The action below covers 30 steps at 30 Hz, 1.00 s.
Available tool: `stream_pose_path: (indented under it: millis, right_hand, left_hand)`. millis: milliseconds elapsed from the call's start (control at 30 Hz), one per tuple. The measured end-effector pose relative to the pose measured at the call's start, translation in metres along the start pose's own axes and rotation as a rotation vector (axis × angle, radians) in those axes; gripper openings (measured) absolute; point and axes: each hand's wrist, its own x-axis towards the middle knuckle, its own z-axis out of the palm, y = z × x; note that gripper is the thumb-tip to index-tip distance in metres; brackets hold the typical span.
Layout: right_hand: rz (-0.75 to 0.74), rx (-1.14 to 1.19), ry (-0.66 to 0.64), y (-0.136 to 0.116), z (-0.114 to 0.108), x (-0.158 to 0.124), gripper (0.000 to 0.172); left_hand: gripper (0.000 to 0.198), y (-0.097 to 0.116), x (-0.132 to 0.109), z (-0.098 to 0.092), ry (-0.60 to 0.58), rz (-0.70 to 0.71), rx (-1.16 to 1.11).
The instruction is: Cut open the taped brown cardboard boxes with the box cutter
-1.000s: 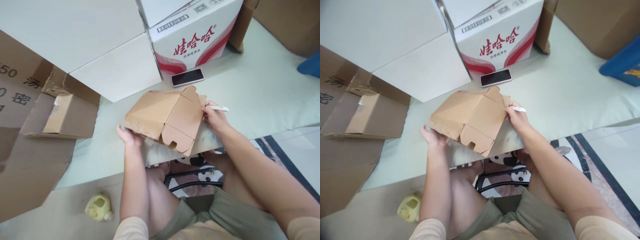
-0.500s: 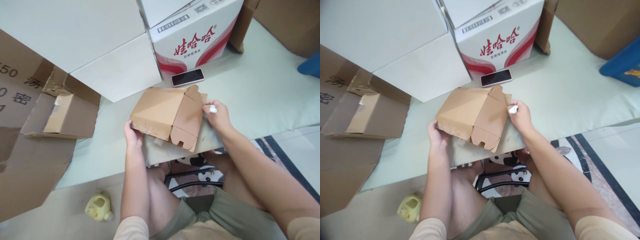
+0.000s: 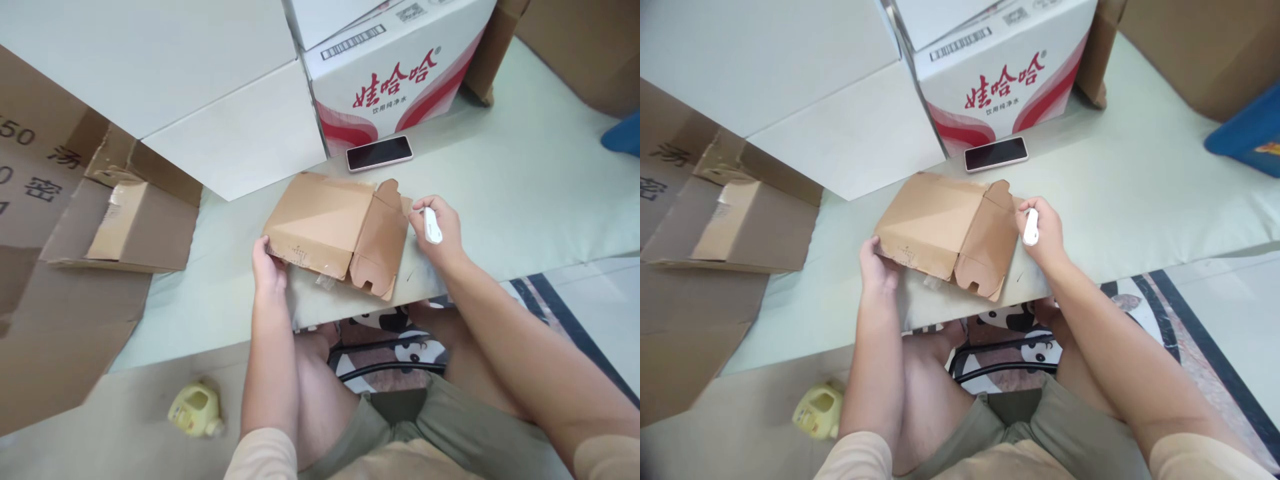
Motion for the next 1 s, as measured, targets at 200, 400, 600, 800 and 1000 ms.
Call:
stream_pose_path:
  millis: [200,400,600,800,1000]
  right_hand:
    - [0.023,-0.025,-0.029,-0.003,0.0,0.0,0.006]
    - [0.007,-0.047,-0.065,-0.001,0.0,0.0,0.008]
    - [0.075,-0.014,-0.135,0.004,0.005,-0.001,0.015]
    - [-0.002,-0.036,-0.198,0.017,0.007,-0.002,0.024]
    - [0.038,-0.02,-0.116,0.02,0.008,0.001,0.031]
  left_hand:
    - [0.014,-0.002,0.005,-0.003,-0.013,0.027,0.016]
    - [0.016,-0.002,0.005,-0.005,-0.025,0.062,0.035]
    - [0.03,-0.005,0.002,-0.006,-0.116,0.102,0.024]
    - [0.046,-0.002,-0.002,-0.011,-0.356,0.059,0.032]
    - [0.023,0.001,0.006,-0.017,-0.384,0.058,-0.093]
